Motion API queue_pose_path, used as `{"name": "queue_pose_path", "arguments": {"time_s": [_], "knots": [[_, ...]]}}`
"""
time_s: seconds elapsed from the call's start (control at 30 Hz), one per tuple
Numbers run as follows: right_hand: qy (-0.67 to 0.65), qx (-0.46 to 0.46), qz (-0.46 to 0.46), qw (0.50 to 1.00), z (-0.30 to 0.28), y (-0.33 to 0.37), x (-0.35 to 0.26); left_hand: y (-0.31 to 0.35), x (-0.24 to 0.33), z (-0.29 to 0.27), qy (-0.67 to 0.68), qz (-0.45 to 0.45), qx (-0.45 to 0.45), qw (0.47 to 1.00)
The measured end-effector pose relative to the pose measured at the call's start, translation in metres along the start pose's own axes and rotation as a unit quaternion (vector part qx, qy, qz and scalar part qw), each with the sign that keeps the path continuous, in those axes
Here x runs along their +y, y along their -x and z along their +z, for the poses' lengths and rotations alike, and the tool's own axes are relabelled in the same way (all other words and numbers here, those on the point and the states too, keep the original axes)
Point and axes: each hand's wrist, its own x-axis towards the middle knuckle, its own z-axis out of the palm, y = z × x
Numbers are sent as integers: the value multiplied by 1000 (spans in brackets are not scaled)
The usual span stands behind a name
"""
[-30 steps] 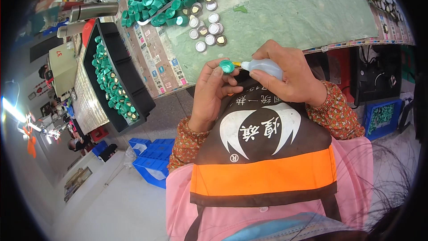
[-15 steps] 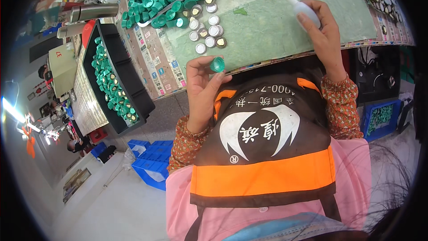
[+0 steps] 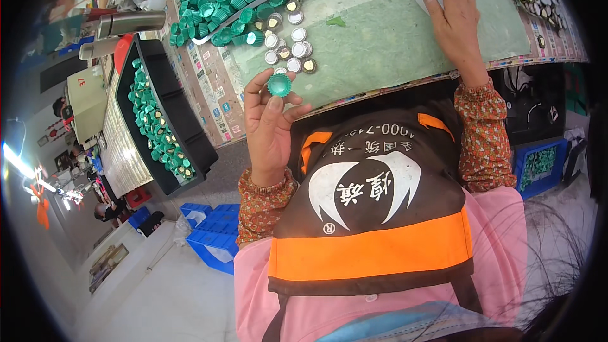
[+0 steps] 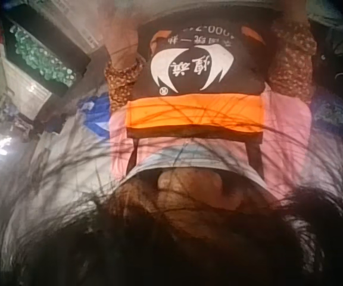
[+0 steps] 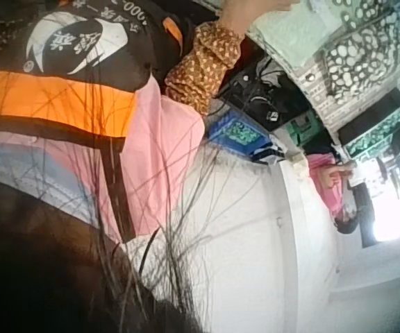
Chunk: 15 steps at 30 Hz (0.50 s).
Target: The person repeatedly applies glue from a small bottle into green plastic caps and then presses a small circular object into each cap. The person handles the items one at a time, placing the finished units on the table.
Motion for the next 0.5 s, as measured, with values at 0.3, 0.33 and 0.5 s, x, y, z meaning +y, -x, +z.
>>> {"name": "queue_pose_path", "arguments": {"time_s": [0.3, 0.33, 0.5], "knots": [[-139, -107, -161, 971, 22, -21, -114, -3, -5, 0, -3, -29, 3, 1000], [-136, -103, -176, 969, 30, -23, -126, -3, -3, 2, -7, -28, 1, 1000], [-71, -79, -247, 963, 74, -37, -147, -1, 1, 2, -14, -35, 13, 999]]}}
